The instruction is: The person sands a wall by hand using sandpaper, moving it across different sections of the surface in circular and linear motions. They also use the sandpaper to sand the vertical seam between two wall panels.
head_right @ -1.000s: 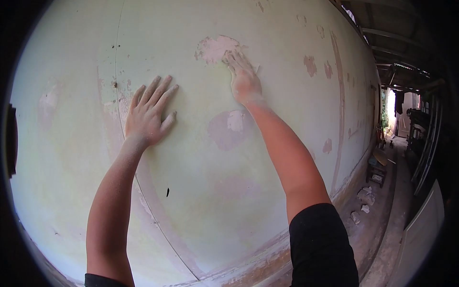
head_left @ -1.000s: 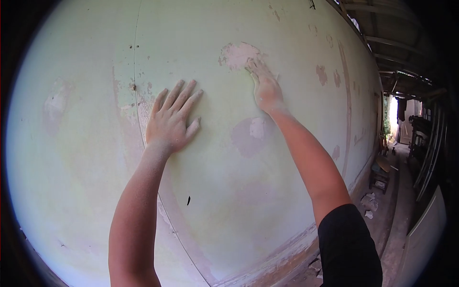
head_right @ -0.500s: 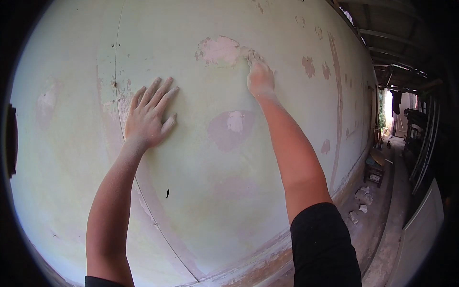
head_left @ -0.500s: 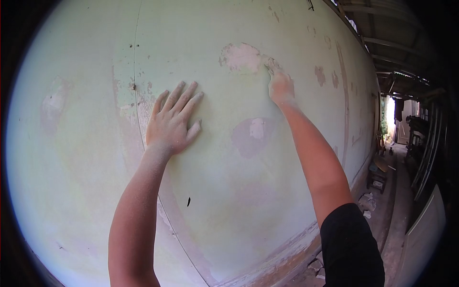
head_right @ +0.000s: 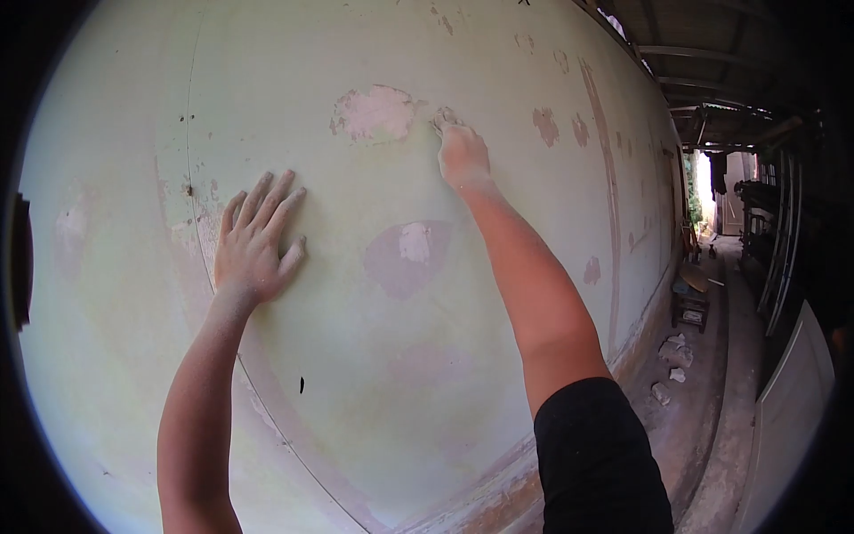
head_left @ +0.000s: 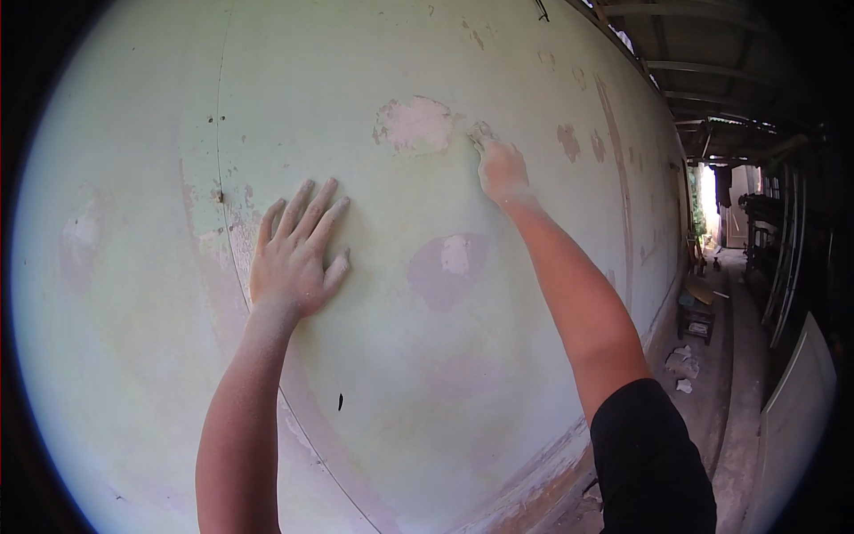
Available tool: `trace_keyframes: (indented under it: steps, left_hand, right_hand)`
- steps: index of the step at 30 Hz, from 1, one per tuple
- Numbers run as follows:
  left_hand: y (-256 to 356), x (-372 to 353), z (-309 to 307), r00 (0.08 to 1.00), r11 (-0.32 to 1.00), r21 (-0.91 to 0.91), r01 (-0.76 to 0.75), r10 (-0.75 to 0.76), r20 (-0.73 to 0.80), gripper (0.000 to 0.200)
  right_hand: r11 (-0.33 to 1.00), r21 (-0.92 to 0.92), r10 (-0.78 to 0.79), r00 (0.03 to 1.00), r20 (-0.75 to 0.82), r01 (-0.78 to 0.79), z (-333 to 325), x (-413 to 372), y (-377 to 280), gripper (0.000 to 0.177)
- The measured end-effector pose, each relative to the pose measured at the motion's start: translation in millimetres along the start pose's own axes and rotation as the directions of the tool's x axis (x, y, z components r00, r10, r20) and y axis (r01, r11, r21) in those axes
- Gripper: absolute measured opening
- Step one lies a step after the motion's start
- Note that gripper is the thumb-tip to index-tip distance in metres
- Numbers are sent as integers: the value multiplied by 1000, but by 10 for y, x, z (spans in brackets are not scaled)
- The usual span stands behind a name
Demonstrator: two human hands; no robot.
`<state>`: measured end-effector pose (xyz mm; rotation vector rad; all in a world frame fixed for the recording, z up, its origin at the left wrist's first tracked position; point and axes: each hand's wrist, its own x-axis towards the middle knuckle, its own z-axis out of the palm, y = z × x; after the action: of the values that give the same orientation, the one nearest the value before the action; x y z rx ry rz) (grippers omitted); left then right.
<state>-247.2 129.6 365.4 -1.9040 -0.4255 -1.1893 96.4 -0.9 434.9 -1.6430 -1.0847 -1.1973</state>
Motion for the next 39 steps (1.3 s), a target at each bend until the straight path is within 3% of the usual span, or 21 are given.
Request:
trace_keyframes:
  steps: [3, 5, 6, 8, 11, 12, 14, 15, 17, 20, 24, 27, 29, 33, 35, 39]
  left_hand:
    - [-3, 2, 10, 1000, 1000, -8, -3, 2, -19, 65]
    - [0, 4, -13, 1000, 1000, -9, -6, 5, -12, 65]
    - [3, 0, -2, 1000, 1000, -10, -3, 2, -15, 65]
    - [2, -6, 28, 1000, 1000, 2, 2, -2, -26, 65]
    - [7, -12, 30, 999, 1000, 6, 0, 0, -33, 64]
    - [-3, -8, 28, 999, 1000, 9, 3, -3, -34, 64]
    - [1, -19, 33, 999, 1000, -24, 2, -3, -37, 63]
    - [-6, -13, 32, 999, 1000, -21, 4, -4, -33, 63]
    - [-3, -26, 30, 999, 1000, -24, -3, 2, -45, 63]
    - [-23, -41, 61, 998, 1000, -22, -13, 12, -54, 62]
    - [-19, -34, 57, 999, 1000, -11, -7, 7, -54, 62]
    - [-22, -33, 66, 999, 1000, -11, -6, 5, -47, 61]
    - [-21, -30, 72, 998, 1000, -17, -12, 11, -59, 61]
    - [-4, -41, 66, 999, 1000, -30, -10, 9, -54, 61]
    - [-19, -31, 57, 998, 1000, -20, -14, 13, -60, 60]
    - [-23, -30, 55, 998, 1000, -4, -4, 4, -59, 60]
  right_hand:
    - [999, 36, 5, 995, -103, -2, 164, 10, -316, 53]
    - [989, 10, -147, 975, -168, 151, 316, -181, -653, 52]
    - [988, 8, -150, 974, -169, 154, 358, -308, -745, 52]
    - [923, 60, -363, 911, -196, 381, 410, -492, -850, 50]
    - [871, 71, -470, 867, -164, 486, 404, -349, -509, 46]
    - [869, 73, -473, 865, -166, 489, 373, -233, -447, 46]
    - [964, 169, -156, 953, -260, 204, 337, -46, -371, 46]
    - [963, 174, -156, 954, -258, 204, 321, 42, -418, 46]
    - [984, 174, -5, 977, -212, 43, 323, 119, -517, 50]
    - [953, 257, -77, 952, -297, 158, 418, 38, -540, 50]
    - [956, 245, -96, 963, -252, 160, 470, 30, -515, 53]
    - [981, 176, -55, 987, -152, 82, 386, 69, -610, 57]
    - [985, 143, 104, 991, -87, -91, 346, 161, -743, 59]
    - [994, 108, 20, 994, -105, -9, 443, -23, -872, 58]
    - [964, 17, -267, 964, 7, 267, 398, -246, -941, 58]
    - [959, 37, -284, 958, 49, 282, 288, 75, -784, 60]
